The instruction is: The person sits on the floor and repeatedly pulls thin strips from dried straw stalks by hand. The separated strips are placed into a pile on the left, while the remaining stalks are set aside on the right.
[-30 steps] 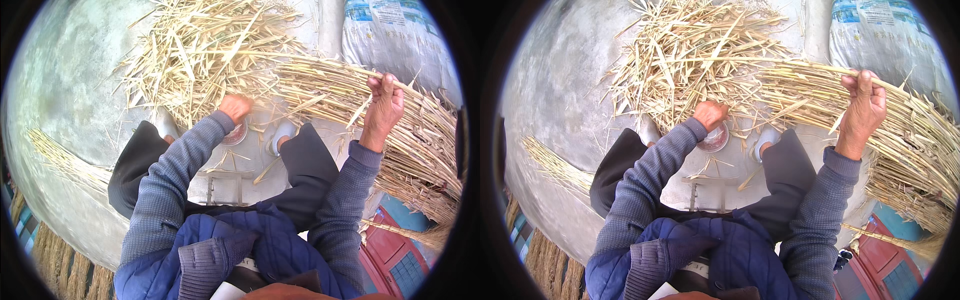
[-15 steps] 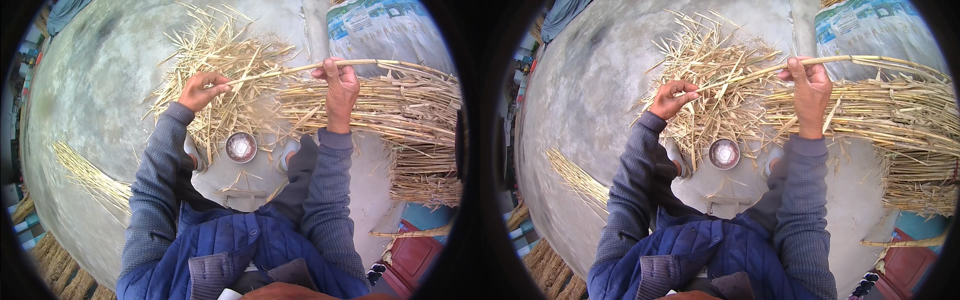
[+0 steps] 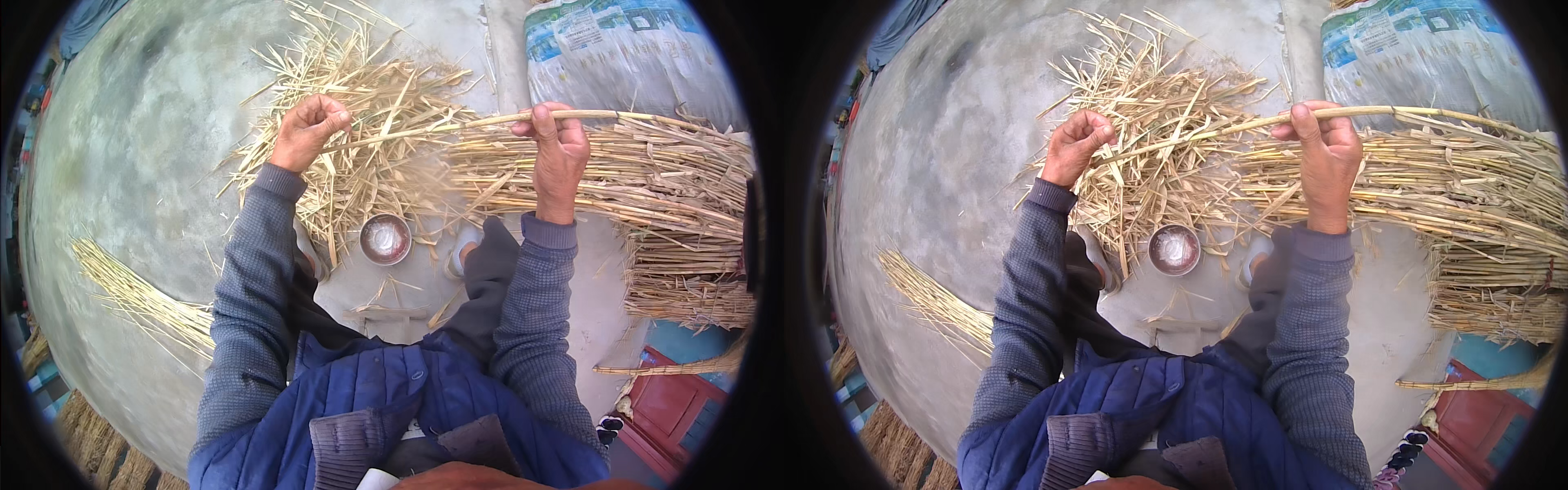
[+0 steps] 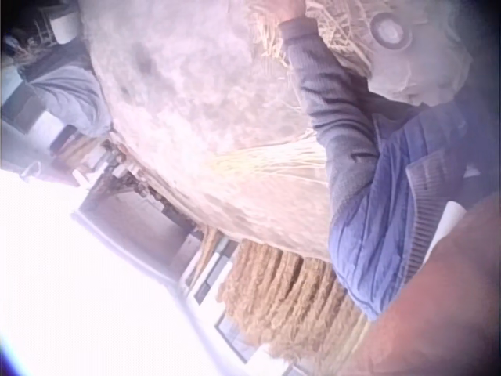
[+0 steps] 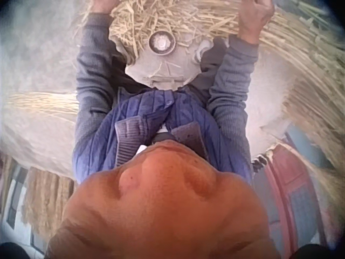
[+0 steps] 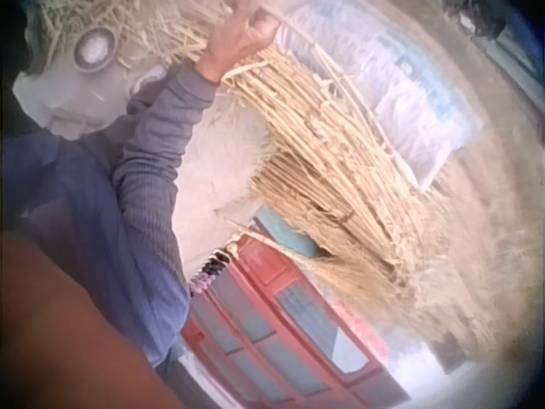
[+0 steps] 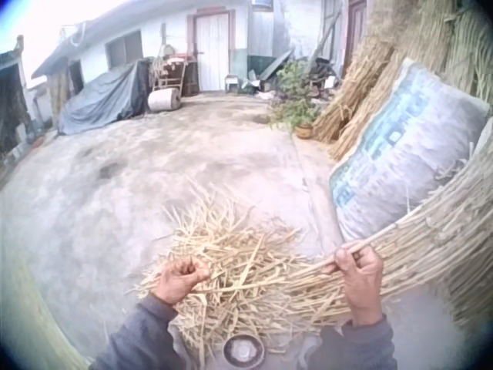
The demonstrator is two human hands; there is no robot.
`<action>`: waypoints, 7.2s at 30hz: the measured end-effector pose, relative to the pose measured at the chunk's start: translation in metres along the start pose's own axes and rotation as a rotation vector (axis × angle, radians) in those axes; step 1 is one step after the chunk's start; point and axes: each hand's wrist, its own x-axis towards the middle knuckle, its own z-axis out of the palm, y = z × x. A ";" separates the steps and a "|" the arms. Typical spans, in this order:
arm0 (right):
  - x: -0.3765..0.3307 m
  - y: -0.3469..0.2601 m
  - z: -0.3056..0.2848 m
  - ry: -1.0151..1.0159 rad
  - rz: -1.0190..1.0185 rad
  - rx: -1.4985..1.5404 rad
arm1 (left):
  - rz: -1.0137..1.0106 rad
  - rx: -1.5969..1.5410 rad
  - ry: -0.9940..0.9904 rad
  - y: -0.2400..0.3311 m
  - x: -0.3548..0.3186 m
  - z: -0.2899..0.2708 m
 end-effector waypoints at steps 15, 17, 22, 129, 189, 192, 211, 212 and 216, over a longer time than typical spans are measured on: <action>0.000 0.010 0.003 -0.013 0.007 -0.012 | 0.045 -0.199 0.209 0.000 0.007 -0.007; 0.002 0.013 -0.002 -0.027 0.001 -0.022 | 0.039 -0.270 0.350 0.001 0.014 -0.034; 0.005 0.019 -0.007 -0.029 0.027 -0.025 | 0.066 0.784 0.377 -0.011 0.016 -0.076; -0.021 0.037 0.078 -0.313 0.113 0.089 | 0.239 0.562 -0.097 0.016 0.002 0.033; -0.009 0.046 0.069 -0.245 0.167 0.035 | 0.182 0.732 -0.052 0.006 0.008 -0.007; -0.021 0.048 0.085 -0.310 0.228 -0.128 | 0.508 0.721 -0.025 0.001 0.011 0.034; -0.020 0.051 0.079 -0.333 0.133 0.008 | 0.089 0.271 -0.081 0.009 0.011 0.025; -0.019 0.050 0.078 -0.316 0.146 0.015 | 0.042 0.338 -0.141 0.009 0.010 0.018; -0.014 0.048 0.077 -0.263 0.129 0.065 | -0.055 0.503 -0.191 0.005 0.009 -0.002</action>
